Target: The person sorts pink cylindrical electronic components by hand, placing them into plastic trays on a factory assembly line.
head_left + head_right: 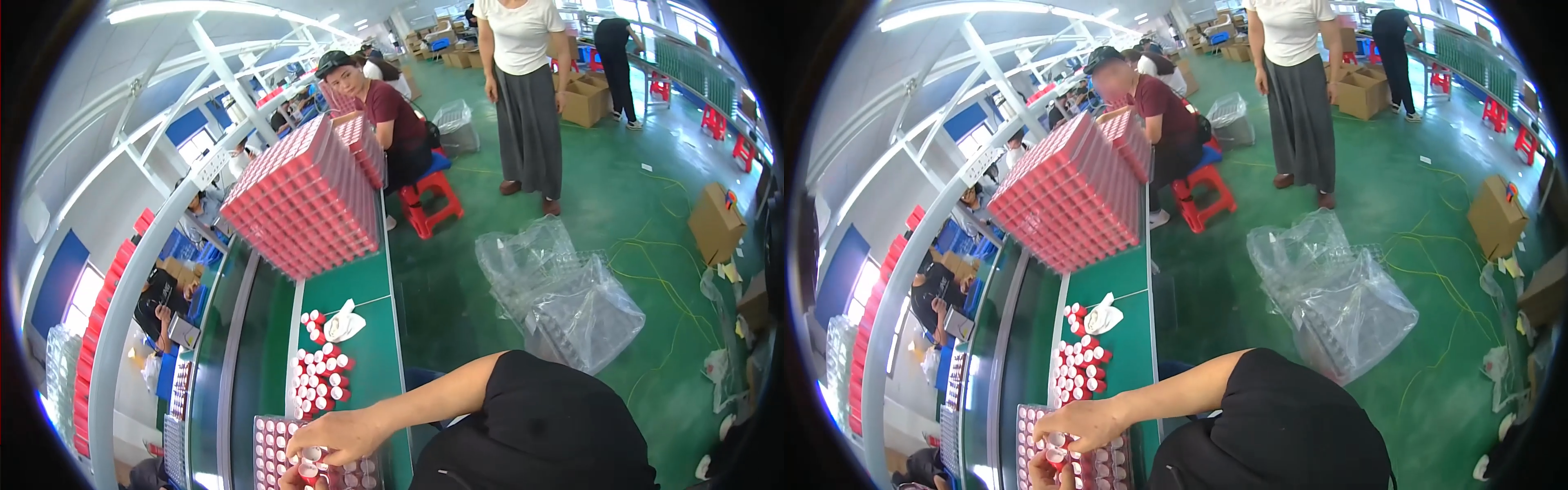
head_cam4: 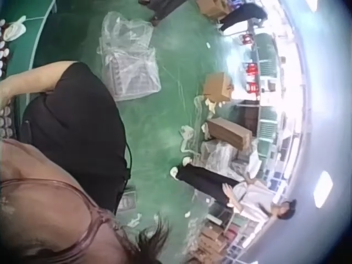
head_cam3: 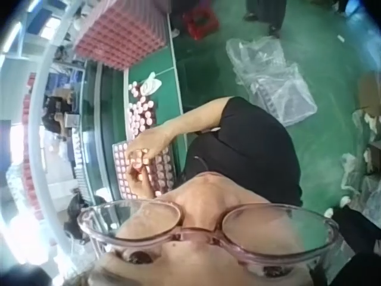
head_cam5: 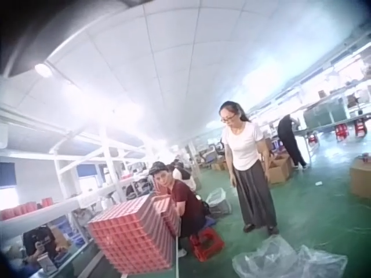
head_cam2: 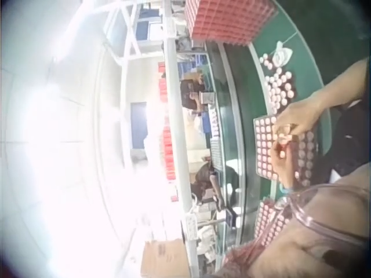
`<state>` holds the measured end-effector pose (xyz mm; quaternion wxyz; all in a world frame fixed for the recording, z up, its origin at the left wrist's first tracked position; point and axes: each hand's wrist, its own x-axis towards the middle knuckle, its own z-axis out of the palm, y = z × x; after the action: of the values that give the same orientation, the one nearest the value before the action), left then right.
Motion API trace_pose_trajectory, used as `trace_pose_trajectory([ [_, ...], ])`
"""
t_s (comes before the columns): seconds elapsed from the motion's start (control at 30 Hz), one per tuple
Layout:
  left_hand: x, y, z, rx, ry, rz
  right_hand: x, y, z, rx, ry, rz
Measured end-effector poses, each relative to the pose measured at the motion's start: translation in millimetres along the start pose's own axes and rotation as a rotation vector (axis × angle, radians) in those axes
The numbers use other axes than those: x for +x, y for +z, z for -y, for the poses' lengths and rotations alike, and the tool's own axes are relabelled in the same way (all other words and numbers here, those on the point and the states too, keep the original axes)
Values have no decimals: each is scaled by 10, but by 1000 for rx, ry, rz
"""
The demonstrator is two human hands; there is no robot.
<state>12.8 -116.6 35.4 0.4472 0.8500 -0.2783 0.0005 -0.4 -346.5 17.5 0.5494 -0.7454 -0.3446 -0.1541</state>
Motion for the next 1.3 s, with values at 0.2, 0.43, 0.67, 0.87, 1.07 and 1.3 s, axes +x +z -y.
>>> trace_pose_trajectory([
  [0.2,-40,-19,67,-197,3,-7,-71,-40,148,-72,-31,-30],
  [0.43,-232,-29,-83,-79,2,34,-119,21,169,-43,-107,-37],
  [0.67,-360,137,-345,-123,21,-1,-225,-76,369,-65,8,71],
  [0.87,-418,371,-579,-97,129,-78,-398,-60,243,-65,-119,-63],
  [1.07,-565,539,-781,-210,-47,-82,-547,-73,234,19,-159,-77],
  [1.3,-537,652,-933,-57,-35,-122,-602,-145,185,3,-202,-105],
])
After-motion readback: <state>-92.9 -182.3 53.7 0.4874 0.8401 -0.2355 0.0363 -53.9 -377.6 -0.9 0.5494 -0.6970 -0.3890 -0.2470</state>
